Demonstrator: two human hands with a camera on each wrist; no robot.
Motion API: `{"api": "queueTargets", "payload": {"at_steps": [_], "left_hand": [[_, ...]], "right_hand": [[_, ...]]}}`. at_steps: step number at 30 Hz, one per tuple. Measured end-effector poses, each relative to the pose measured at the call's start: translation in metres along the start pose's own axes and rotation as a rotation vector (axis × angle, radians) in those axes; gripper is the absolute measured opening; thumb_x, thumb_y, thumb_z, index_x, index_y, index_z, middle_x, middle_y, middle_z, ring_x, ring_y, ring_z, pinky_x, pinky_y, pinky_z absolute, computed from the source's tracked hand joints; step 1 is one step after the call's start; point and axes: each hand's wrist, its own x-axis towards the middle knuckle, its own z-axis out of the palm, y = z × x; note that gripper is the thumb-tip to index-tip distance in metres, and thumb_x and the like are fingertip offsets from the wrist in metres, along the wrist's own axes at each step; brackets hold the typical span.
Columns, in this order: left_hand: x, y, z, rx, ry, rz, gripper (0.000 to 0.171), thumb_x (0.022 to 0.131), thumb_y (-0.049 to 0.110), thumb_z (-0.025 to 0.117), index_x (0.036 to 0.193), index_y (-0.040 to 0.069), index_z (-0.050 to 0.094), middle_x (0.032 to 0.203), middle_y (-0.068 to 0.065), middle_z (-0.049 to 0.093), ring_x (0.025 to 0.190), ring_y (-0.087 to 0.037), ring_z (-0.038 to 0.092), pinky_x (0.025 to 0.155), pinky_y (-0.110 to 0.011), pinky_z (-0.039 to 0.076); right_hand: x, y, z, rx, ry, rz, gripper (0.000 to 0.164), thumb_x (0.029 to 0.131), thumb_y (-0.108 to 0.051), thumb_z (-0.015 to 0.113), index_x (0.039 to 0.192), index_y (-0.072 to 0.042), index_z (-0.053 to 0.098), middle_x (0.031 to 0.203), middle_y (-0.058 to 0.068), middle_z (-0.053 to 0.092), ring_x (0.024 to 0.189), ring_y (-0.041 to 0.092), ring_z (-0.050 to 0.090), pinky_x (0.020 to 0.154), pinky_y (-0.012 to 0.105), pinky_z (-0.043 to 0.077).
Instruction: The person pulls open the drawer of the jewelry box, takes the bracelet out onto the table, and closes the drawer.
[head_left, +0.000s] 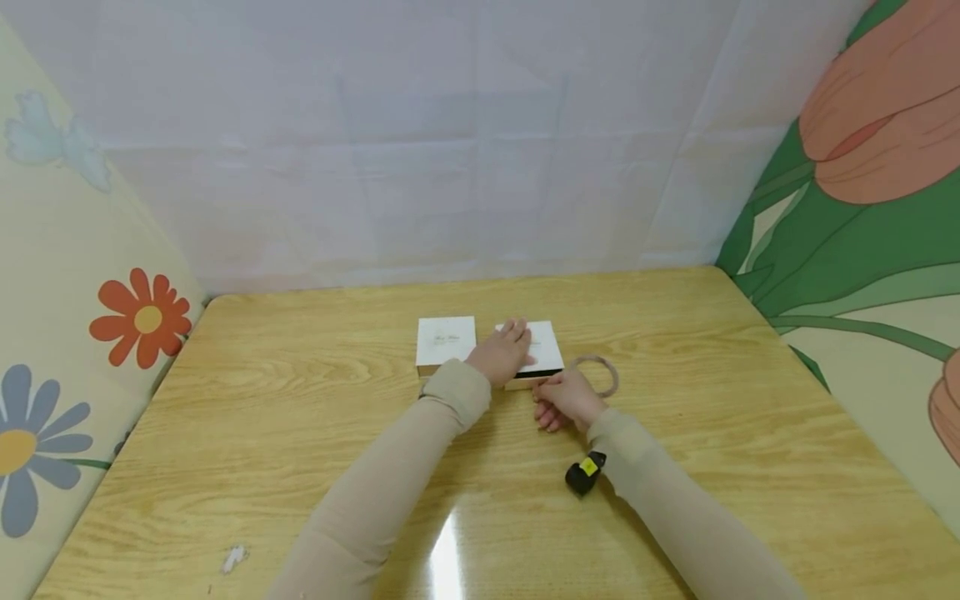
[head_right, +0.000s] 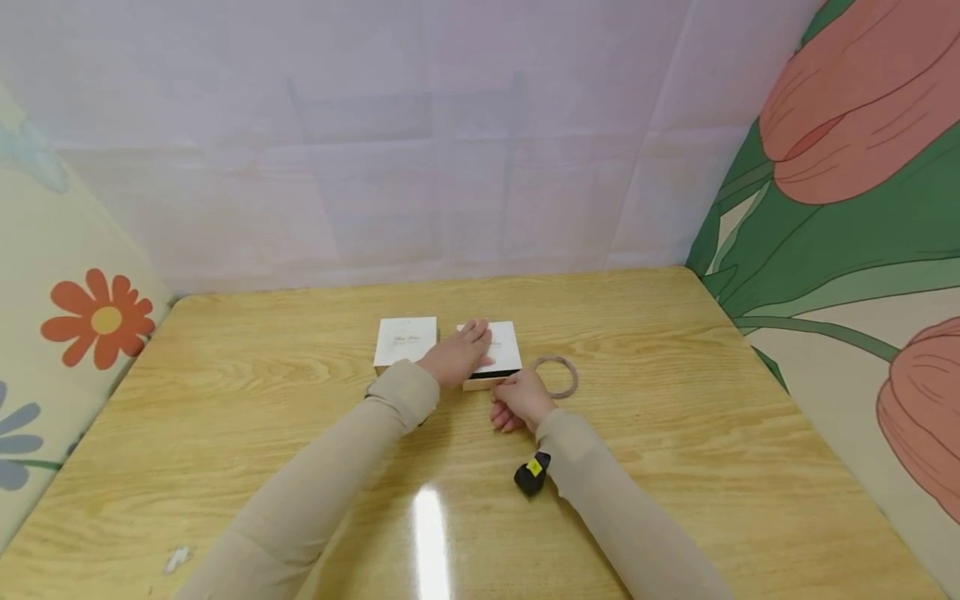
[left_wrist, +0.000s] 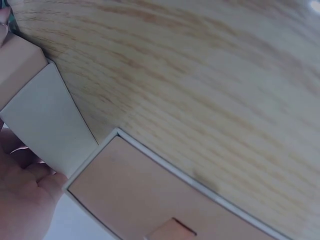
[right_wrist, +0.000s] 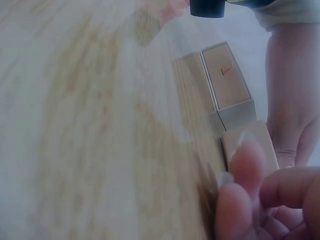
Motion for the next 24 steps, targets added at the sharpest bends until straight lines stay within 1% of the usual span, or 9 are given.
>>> {"api": "queueTargets", "payload": {"at_steps": [4,7,15,20,24], "left_hand": [[0.0023,-0.0018,0.0012,0.005,0.015,0.006,0.057,0.105,0.031,0.038,0.147,-0.007,0.032,0.155,-0.023,0.023,0.144,-0.036,0.020,0.117,-0.043,0.022],[0.0038,-0.0027,0.0030,0.016,0.011,0.007,0.057,0.105,0.031,0.038,0.147,-0.006,0.032,0.156,-0.023,0.022,0.144,-0.036,0.019,0.117,-0.043,0.023],[0.0059,-0.0024,0.0058,0.034,0.027,0.017,0.056,0.105,0.031,0.040,0.146,-0.007,0.034,0.154,-0.024,0.025,0.143,-0.038,0.023,0.116,-0.044,0.025],[0.0051,-0.0020,0.0048,0.057,0.032,0.023,0.056,0.105,0.031,0.040,0.146,-0.007,0.035,0.154,-0.024,0.027,0.142,-0.037,0.025,0.116,-0.042,0.026],[0.0049,-0.0029,0.0032,0.057,0.037,0.026,0.055,0.105,0.030,0.040,0.145,-0.008,0.036,0.153,-0.024,0.028,0.142,-0.037,0.026,0.116,-0.042,0.026]], "right_hand": [[0.0014,-0.0009,-0.0001,0.021,0.002,-0.013,0.017,0.095,0.000,0.050,0.085,0.009,0.060,0.055,0.003,0.059,0.043,0.008,0.057,0.040,0.021,0.050],[0.0025,-0.0012,-0.0001,0.032,0.002,-0.010,0.017,0.095,0.001,0.050,0.085,0.010,0.060,0.054,0.003,0.059,0.043,0.008,0.057,0.040,0.021,0.050],[0.0062,-0.0014,0.0010,0.050,0.021,-0.002,0.017,0.095,0.002,0.049,0.091,0.013,0.060,0.055,0.004,0.060,0.042,0.009,0.057,0.041,0.022,0.051],[0.0066,-0.0026,0.0038,0.080,0.029,-0.017,0.017,0.094,0.004,0.046,0.091,0.016,0.058,0.055,0.004,0.060,0.042,0.009,0.057,0.041,0.021,0.051],[0.0072,-0.0041,0.0066,0.095,0.052,-0.012,0.017,0.094,0.005,0.045,0.093,0.017,0.058,0.054,0.004,0.060,0.042,0.009,0.057,0.040,0.020,0.050]]}}
